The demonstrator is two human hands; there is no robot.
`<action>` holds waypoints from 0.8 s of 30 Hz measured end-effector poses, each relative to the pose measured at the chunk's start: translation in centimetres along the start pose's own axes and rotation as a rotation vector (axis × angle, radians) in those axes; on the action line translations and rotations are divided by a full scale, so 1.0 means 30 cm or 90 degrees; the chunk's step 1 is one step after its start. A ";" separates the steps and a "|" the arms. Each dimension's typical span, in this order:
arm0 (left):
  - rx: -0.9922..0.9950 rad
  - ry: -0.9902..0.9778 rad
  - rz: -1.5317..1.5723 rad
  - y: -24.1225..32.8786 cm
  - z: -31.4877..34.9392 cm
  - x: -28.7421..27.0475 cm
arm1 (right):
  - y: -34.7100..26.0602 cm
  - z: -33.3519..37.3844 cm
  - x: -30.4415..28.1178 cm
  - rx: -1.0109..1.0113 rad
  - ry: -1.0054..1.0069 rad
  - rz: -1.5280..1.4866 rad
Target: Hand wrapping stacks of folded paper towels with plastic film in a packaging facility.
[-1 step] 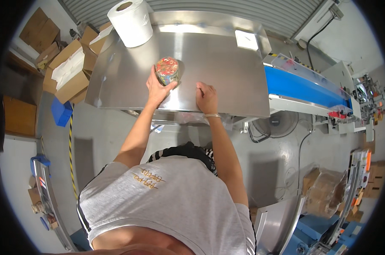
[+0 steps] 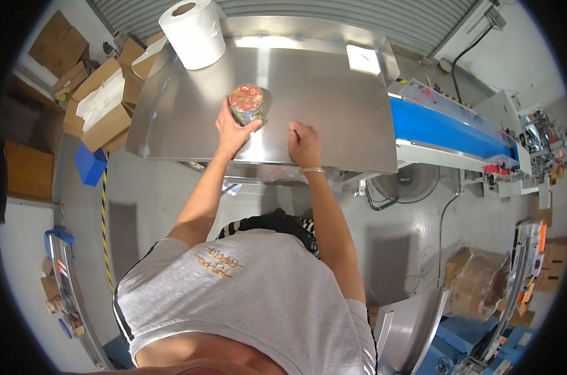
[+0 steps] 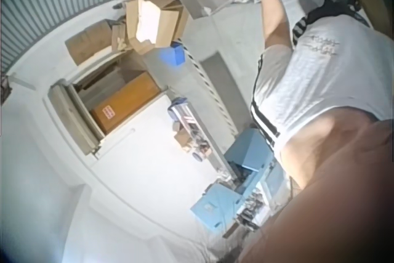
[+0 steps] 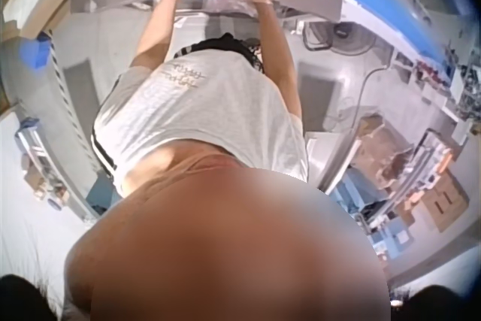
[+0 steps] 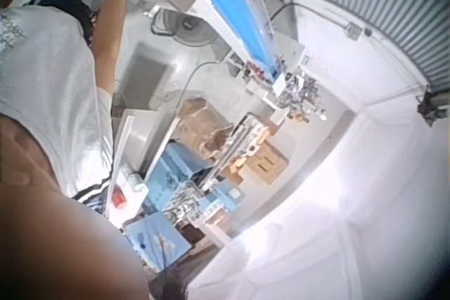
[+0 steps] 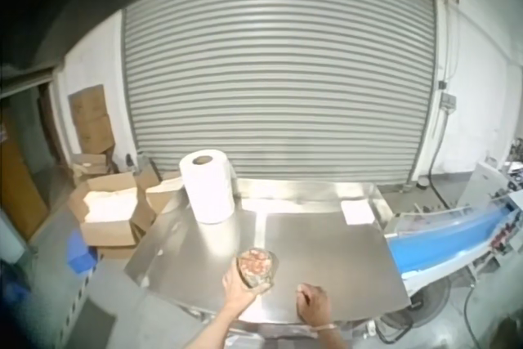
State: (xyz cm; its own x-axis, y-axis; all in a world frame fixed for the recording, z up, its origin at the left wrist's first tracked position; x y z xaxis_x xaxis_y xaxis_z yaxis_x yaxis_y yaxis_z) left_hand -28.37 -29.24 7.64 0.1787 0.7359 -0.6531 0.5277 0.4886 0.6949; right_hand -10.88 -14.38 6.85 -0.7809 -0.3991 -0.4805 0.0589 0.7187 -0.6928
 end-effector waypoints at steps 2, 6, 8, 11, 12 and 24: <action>0.005 -0.009 -0.033 0.002 -0.006 0.016 | 0.001 0.006 -0.003 -0.002 0.008 0.001; -0.017 -0.030 -0.028 -0.042 -0.002 0.038 | -0.024 0.007 -0.003 -0.031 0.025 0.036; -0.016 0.006 0.028 -0.070 -0.004 0.034 | -0.036 0.008 -0.014 -0.057 0.053 0.061; 0.010 0.088 0.093 -0.094 -0.007 0.005 | -0.042 0.009 -0.016 -0.059 0.068 0.067; 0.020 0.089 0.086 -0.075 -0.006 -0.002 | -0.036 0.010 -0.014 -0.053 0.065 0.072; -0.019 0.075 0.101 -0.067 0.003 -0.001 | -0.012 0.016 -0.009 -0.046 0.059 0.072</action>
State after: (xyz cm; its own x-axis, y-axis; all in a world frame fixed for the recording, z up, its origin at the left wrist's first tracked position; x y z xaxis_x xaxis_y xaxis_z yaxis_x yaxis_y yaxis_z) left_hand -29.35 -30.29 6.25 0.1578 0.8535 -0.4966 0.4754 0.3751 0.7958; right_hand -10.39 -14.82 6.97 -0.8264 -0.2614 -0.4988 0.1070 0.7967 -0.5948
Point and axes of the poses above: each hand's wrist, its own z-axis away from the middle knuckle, its own x-axis out of the palm, y = z × x, the point moved 9 cm from there along -z, towards the middle knuckle, and after that the axes turned 5 degrees about -z, right-handed, at the moved point
